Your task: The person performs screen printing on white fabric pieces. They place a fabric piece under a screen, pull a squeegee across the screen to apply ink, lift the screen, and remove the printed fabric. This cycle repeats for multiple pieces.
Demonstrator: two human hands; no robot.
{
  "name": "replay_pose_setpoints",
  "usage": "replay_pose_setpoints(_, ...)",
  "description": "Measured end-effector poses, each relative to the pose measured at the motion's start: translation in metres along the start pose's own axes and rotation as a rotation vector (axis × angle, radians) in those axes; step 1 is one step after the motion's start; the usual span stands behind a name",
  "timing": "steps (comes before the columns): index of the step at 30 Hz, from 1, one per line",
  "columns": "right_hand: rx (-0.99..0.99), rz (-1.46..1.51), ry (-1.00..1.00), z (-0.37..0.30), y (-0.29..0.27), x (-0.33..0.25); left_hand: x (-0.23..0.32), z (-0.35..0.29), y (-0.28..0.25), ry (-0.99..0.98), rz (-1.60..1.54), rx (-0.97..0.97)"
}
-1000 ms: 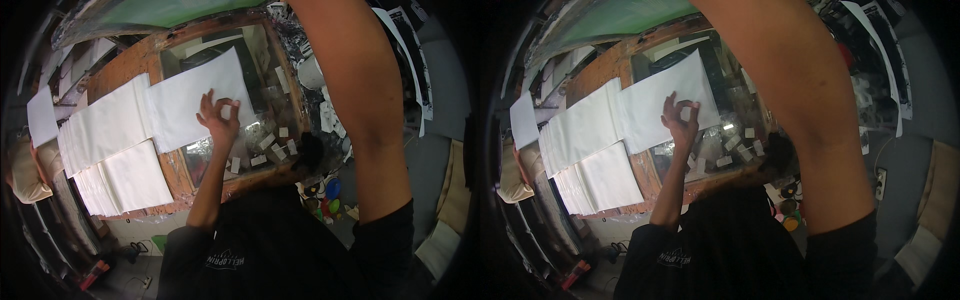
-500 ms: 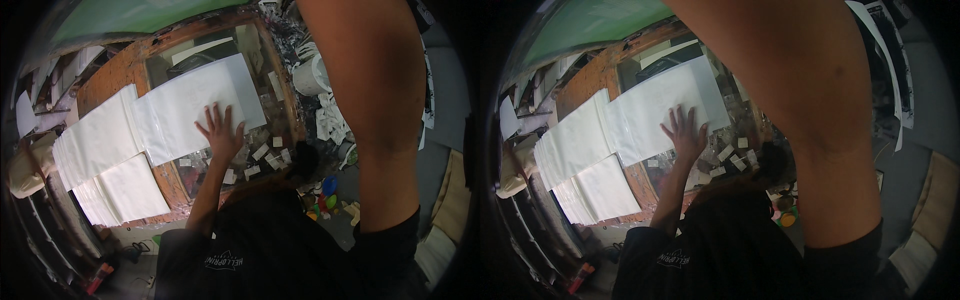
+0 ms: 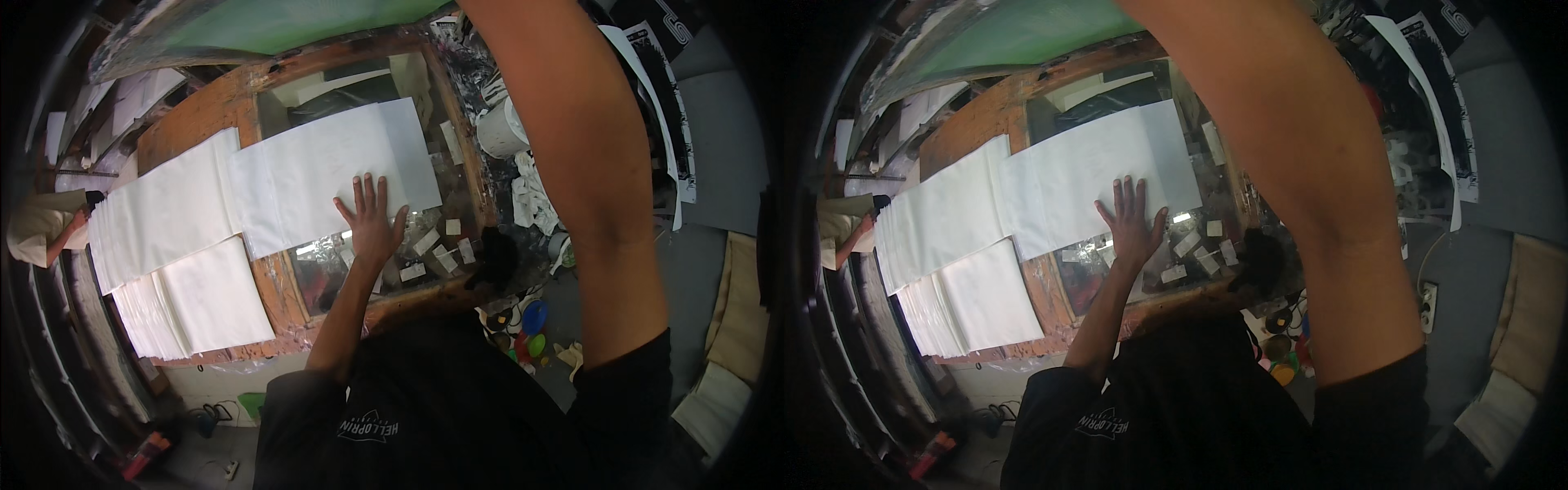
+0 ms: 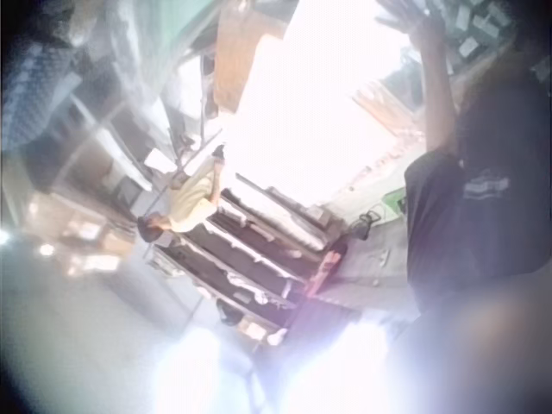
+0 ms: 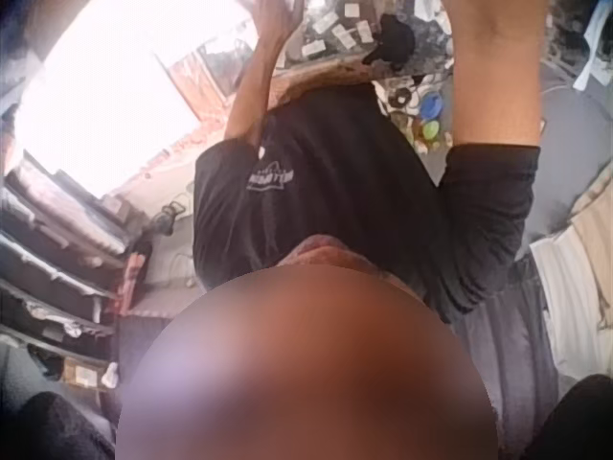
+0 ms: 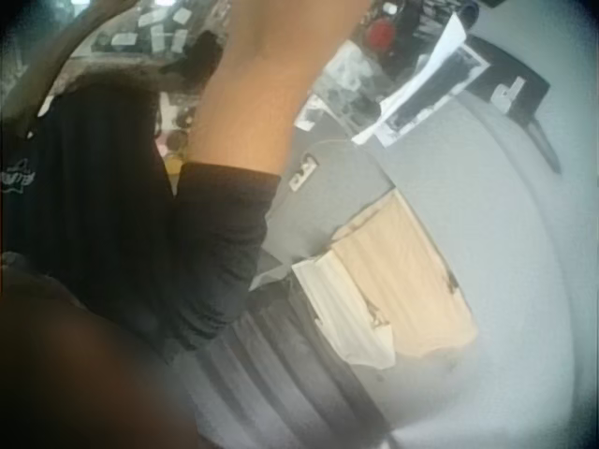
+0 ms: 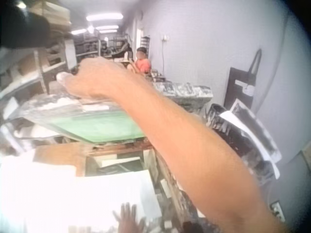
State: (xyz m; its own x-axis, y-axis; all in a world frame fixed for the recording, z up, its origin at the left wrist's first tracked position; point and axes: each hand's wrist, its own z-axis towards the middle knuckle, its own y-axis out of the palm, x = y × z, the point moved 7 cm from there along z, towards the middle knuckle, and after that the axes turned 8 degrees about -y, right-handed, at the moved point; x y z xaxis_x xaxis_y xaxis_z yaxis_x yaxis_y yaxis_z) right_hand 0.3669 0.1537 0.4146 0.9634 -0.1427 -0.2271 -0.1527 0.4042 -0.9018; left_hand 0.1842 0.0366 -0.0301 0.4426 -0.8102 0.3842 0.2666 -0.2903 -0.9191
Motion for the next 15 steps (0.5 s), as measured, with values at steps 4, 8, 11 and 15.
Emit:
replay_pose_setpoints(4, -0.093, 0.0, 0.004, -0.018, 0.001, -0.005, -0.002, 0.0, 0.001, -0.009, -0.037, 0.013)
replay_pose_setpoints(8, -0.09, -0.004, 0.033, -0.05, -0.005, -0.023, -0.002, -0.001, -0.025, -0.072, -0.233, 0.074)
replay_pose_setpoints(11, 0.107, -0.059, -0.043, -0.102, 0.061, -0.05, -0.016, -0.02, -0.111, -0.16, -0.596, 0.257)
replay_pose_setpoints(15, 0.099, -0.058, -0.017, -0.221, 0.154, -0.078, -0.024, -0.086, -0.159, -0.432, -1.634, 0.249)
